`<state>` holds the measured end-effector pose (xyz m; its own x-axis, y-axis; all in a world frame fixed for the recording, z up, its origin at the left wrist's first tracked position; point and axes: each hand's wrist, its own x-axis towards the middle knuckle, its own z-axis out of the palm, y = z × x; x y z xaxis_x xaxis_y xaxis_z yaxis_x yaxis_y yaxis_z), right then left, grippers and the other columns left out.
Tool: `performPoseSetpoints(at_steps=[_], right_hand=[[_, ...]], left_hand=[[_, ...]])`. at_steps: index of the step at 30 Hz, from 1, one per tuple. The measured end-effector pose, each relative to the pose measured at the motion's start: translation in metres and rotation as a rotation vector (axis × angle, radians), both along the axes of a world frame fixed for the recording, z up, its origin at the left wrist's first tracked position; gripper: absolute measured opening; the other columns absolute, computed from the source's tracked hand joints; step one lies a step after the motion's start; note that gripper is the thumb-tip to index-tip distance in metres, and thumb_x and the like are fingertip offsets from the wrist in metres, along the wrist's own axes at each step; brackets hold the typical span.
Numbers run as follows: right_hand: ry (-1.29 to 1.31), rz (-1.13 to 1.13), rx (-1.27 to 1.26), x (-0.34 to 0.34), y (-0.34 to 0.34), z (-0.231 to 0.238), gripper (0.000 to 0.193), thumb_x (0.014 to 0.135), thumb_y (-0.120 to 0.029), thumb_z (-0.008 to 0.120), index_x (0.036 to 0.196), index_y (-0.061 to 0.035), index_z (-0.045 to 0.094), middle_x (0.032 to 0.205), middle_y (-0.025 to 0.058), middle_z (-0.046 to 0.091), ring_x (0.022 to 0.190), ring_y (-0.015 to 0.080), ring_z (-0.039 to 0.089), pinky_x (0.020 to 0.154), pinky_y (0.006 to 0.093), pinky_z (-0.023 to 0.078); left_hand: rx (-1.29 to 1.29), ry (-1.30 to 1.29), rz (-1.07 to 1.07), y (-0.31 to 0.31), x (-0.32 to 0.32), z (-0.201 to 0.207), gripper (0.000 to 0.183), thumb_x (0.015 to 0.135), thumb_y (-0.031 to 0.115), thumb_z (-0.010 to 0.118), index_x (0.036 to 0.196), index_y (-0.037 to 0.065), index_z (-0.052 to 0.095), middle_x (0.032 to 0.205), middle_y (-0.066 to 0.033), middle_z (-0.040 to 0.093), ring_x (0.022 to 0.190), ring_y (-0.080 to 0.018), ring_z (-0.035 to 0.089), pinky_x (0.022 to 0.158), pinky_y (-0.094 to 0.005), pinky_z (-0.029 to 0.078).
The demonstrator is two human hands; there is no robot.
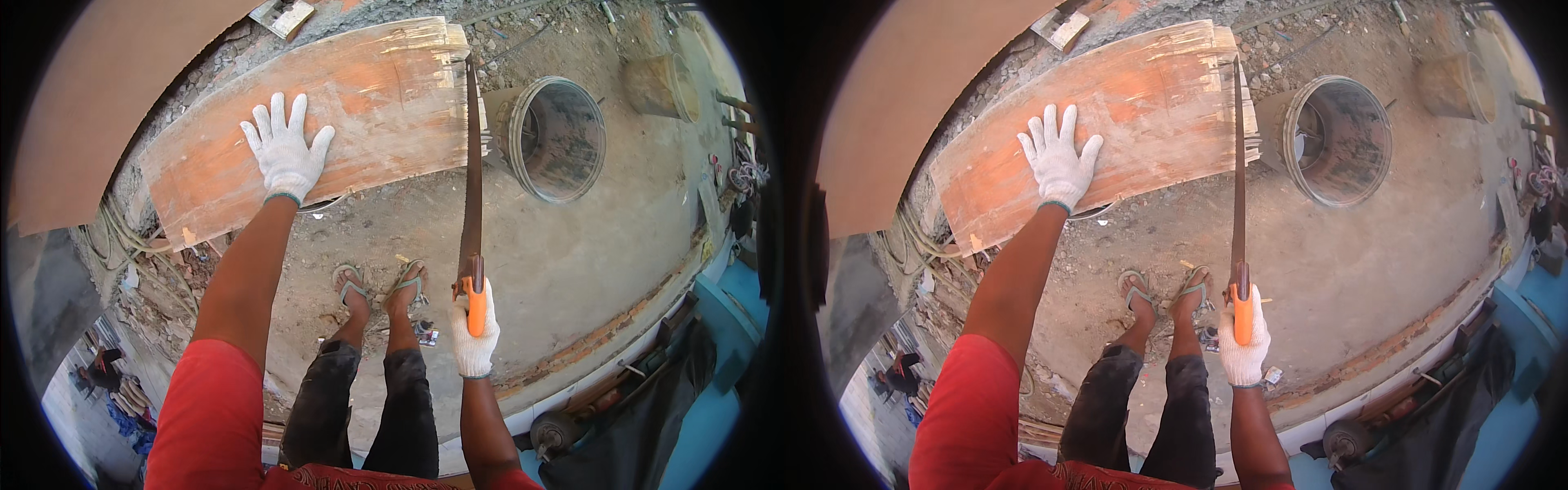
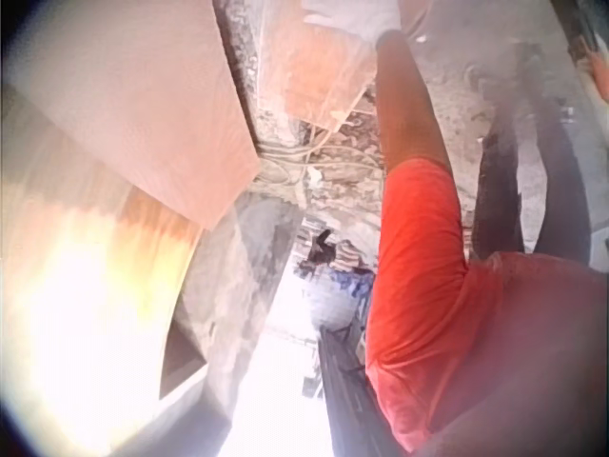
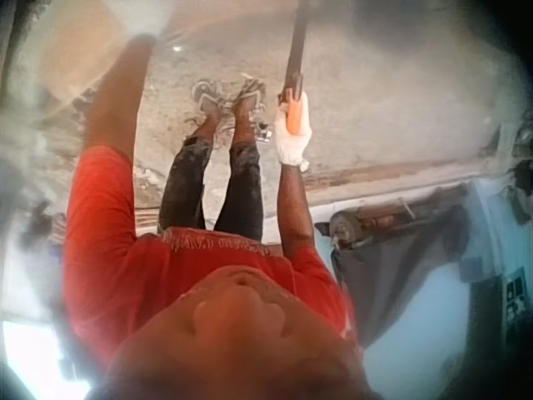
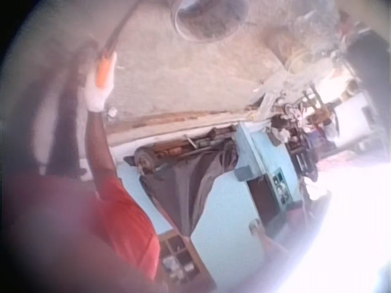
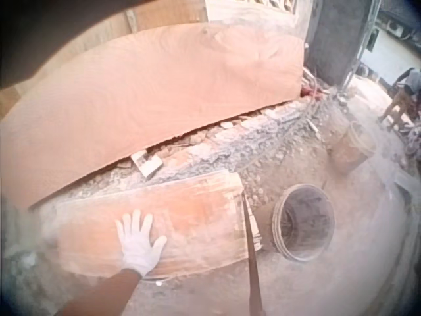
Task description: The person walks through a construction site, picks up a piece of wood, and measures it with a tape measure. They then use a hand saw to cut the wood along the marked line and carry the cut piece away.
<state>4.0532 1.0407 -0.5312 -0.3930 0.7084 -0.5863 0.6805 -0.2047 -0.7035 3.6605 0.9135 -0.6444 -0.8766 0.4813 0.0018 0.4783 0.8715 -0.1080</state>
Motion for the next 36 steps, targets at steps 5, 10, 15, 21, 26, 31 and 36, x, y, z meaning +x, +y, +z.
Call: performPoseSetpoints(at_steps=[5, 10, 15, 21, 26, 31, 36], right_hand=[[0.054, 0.004, 0.118, 0.015, -0.011, -0.027, 0.064, 0.098, 0.002, 0.071, 0.159, 0.0009, 0.052, 0.123, 0.0080, 0.075, 0.106, 0.0119, 0.070, 0.097, 0.0284, 0.056], [0.229, -0.193, 0.153, 0.005, -0.021, 0.033, 0.067, 0.094, 0.007, 0.070, 0.157, 0.0055, 0.050, 0.129, 0.0150, 0.072, 0.107, 0.0186, 0.072, 0.097, 0.0337, 0.058], [0.354, -0.139, 0.228, 0.009, -0.032, 0.066, 0.078, 0.090, 0.011, 0.067, 0.161, 0.0080, 0.036, 0.114, 0.0157, 0.076, 0.102, 0.0214, 0.076, 0.097, 0.0373, 0.059], [0.270, 0.027, 0.134, 0.002, -0.067, 0.082, 0.063, 0.088, 0.003, 0.072, 0.148, 0.0061, 0.055, 0.122, 0.0144, 0.074, 0.108, 0.0243, 0.073, 0.104, 0.0383, 0.055], [0.291, 0.245, 0.113, -0.024, -0.092, 0.061, 0.073, 0.082, -0.015, 0.092, 0.146, 0.0019, 0.060, 0.122, 0.0158, 0.076, 0.110, 0.0312, 0.075, 0.096, 0.0415, 0.058], [0.314, 0.129, -0.242, -0.122, -0.086, -0.010, 0.085, 0.095, -0.022, 0.086, 0.166, -0.0003, 0.043, 0.147, 0.0194, 0.066, 0.131, 0.0272, 0.067, 0.110, 0.0396, 0.053], [0.680, -0.119, -0.794, -0.117, -0.098, -0.025, 0.091, 0.110, -0.046, 0.065, 0.177, -0.0076, 0.018, 0.177, 0.0210, 0.033, 0.158, 0.0369, 0.041, 0.131, 0.0471, 0.033]], left_hand=[[0.021, 0.039, -0.026, 0.001, -0.002, -0.007, 0.075, 0.103, 0.060, 0.064, 0.166, 0.022, 0.048, 0.175, -0.0165, 0.038, 0.162, -0.0472, 0.028, 0.134, -0.0650, 0.011], [0.373, -0.014, -0.105, -0.020, 0.023, 0.002, 0.074, 0.103, 0.048, 0.071, 0.164, 0.013, 0.050, 0.169, -0.0202, 0.045, 0.157, -0.0463, 0.037, 0.133, -0.0617, 0.020], [0.882, -1.096, 0.203, -0.048, 0.210, 0.069, 0.061, 0.107, 0.038, 0.071, 0.155, 0.002, 0.059, 0.155, -0.0210, 0.061, 0.147, -0.0366, 0.056, 0.123, -0.0445, 0.043], [1.692, -2.172, 1.125, -0.051, 0.337, 0.128, 0.088, 0.106, 0.059, 0.068, 0.165, 0.000, 0.039, 0.154, -0.0130, 0.057, 0.140, -0.0238, 0.059, 0.122, -0.0409, 0.045], [1.690, -1.824, 1.224, -0.063, 0.301, 0.146, 0.046, 0.109, 0.017, 0.063, 0.151, 0.004, 0.051, 0.139, -0.0095, 0.064, 0.125, -0.0189, 0.067, 0.110, -0.0370, 0.055], [1.862, -1.034, 1.023, -0.084, 0.196, 0.097, 0.040, 0.108, 0.008, 0.065, 0.147, 0.004, 0.056, 0.132, -0.0082, 0.068, 0.117, -0.0191, 0.070, 0.102, -0.0379, 0.060], [1.663, -0.683, 0.964, -0.140, 0.094, 0.041, 0.042, 0.104, 0.010, 0.071, 0.144, 0.000, 0.061, 0.136, -0.0110, 0.068, 0.119, -0.0213, 0.069, 0.104, -0.0378, 0.056]])
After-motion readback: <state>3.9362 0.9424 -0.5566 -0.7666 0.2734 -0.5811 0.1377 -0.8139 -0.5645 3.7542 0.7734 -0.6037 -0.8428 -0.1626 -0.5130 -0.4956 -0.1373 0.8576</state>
